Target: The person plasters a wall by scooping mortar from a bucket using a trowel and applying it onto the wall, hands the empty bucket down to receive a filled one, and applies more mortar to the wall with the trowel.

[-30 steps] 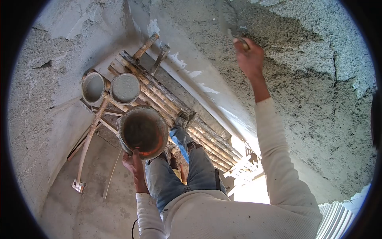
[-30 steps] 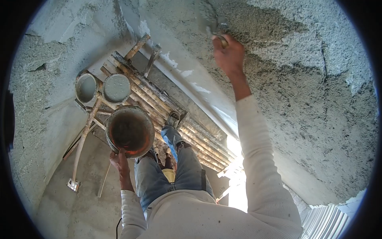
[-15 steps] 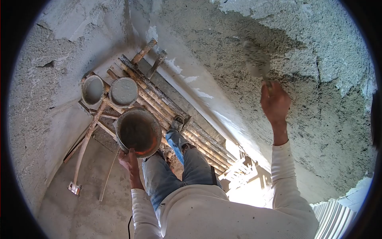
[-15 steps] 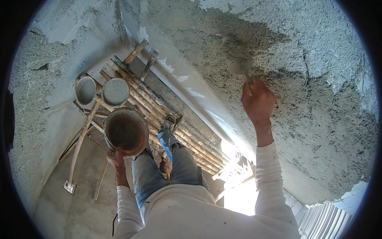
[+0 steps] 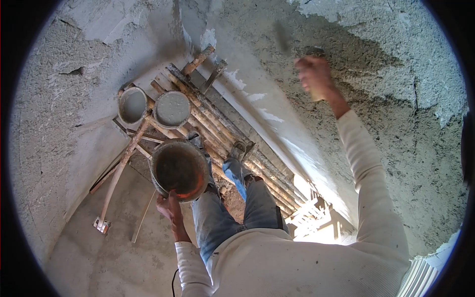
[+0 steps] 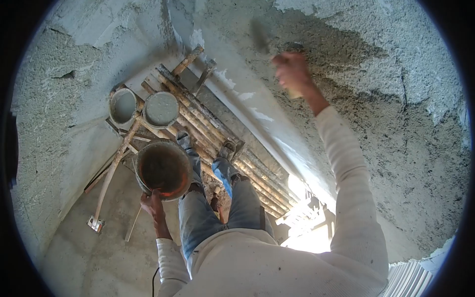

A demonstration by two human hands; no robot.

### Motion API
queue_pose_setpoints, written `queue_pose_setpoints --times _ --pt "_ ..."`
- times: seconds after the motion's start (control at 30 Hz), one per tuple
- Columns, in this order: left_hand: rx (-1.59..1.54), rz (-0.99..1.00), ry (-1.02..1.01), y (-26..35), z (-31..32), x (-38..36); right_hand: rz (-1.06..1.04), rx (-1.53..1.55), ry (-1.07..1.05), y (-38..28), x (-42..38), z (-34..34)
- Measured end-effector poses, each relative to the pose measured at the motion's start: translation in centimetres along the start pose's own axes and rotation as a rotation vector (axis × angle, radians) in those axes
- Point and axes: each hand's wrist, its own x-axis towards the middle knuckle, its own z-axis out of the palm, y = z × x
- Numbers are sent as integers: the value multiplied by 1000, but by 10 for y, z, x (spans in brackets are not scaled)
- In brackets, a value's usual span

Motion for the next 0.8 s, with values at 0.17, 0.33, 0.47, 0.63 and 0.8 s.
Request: queue_pose_setpoints --times 0.17,0.33,0.47,0.63,0.8 --pt "87 115 -25 24 29 -5 -253 200 22 -24 -112 -74" --pt "30 251 -157 117 75 -48 -77 -476 -671 62 -194 28" --pt "120 324 -412 187 108 -85 -265 -702 -510 58 -226 86" --pt "189 671 -584 275 130 -113 -622 -877 -167 85 -288 81" --pt "217 943 -656 326 142 -140 -467 -858 230 91 -265 41"
